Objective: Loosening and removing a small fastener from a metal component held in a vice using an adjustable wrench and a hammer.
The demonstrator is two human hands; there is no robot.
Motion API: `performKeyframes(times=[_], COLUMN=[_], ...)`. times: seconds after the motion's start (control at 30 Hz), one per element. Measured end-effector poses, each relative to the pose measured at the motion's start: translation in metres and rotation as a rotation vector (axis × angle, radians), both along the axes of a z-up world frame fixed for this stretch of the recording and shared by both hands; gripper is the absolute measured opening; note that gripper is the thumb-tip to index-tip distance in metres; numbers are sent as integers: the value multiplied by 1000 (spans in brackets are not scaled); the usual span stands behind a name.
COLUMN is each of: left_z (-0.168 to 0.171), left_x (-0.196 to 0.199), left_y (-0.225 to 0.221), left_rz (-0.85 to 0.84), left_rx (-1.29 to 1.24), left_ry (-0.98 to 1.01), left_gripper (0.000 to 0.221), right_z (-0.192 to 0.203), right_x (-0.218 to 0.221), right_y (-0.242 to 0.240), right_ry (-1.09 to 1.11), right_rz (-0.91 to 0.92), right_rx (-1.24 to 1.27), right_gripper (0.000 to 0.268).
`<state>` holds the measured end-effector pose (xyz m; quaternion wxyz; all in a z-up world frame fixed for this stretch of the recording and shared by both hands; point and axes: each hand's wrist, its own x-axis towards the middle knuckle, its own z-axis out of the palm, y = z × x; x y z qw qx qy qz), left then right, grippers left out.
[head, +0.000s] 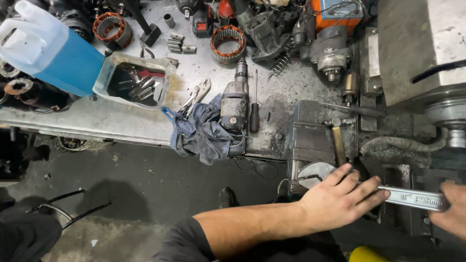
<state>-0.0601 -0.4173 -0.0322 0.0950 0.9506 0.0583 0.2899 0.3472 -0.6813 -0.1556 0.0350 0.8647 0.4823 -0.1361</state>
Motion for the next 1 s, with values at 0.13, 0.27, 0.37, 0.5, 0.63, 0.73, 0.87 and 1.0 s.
performKeyframes(times=[0.13,0.27,0.37,0.5,0.63,0.73,0.87,1.0], left_z=[-1,-1,-4,-3,-5,-5,-8,-12], left_x=[-7,-12,-16,-20,-22,-25,-27,-27], left_y=[2,8,10,12,12,15,19,20], left_rz=[-107,-169,-202,-242,-280,-310,-345,-388], left_rx=[8,60,108,142,145,150,151,139], left_ry=[-5,-10,-15,-15,-11,-23,-46,-61], left_gripper=[47,48,46,46,47,47,46,45], right_z=[-14,26,46,76,70,62,56,59], right_x=[-50,-116,-144,-172,-181,-188,-195,-208], right_y=[-21,-11,-10,1,-13,-20,-32,-38], right_ry=[-81,-153,-173,-178,-212,-253,-236,-173], right_rz=[-38,-47,-118,-160,-184,-254,-298,-282], right_rx=[89,175,165,116,15,-64,-137,-242], right_gripper=[34,33,31,30,34,31,29,24])
